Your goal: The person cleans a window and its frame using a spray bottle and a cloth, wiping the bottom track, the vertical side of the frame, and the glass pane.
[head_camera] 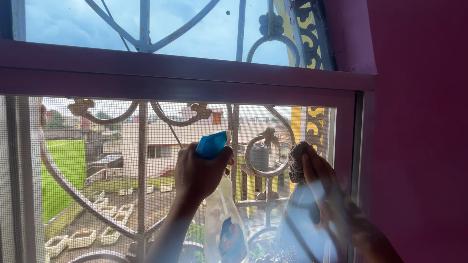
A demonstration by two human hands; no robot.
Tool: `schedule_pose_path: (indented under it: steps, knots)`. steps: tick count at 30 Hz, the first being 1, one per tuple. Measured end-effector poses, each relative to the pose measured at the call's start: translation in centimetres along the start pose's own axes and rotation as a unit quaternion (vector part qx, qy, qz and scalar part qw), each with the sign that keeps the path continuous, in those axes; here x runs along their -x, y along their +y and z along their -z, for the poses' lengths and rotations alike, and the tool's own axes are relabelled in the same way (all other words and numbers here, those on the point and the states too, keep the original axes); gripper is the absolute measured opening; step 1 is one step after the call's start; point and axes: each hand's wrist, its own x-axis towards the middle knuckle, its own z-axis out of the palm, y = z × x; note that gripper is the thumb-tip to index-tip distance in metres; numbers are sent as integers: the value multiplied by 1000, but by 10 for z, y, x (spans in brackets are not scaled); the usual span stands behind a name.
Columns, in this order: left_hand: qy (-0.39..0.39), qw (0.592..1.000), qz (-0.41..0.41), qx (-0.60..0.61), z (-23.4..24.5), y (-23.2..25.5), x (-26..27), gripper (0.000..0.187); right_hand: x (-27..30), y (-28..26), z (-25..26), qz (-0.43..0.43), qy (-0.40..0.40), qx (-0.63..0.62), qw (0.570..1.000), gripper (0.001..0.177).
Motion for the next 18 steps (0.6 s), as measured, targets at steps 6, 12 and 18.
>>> schedule_pose_path:
  steps: [6,12,18]
  knots:
    - [-3,1000,1,0,1,3,-1,31,6,4,-5,16,-7,74,997,67]
    - [-14,1000,8,19,2,4,1,31,-36,9,-12,70,90,372,921,73]
    - [3,1000,5,-11,2,0,-2,35,-95,-14,-36,79,202,358,908,67]
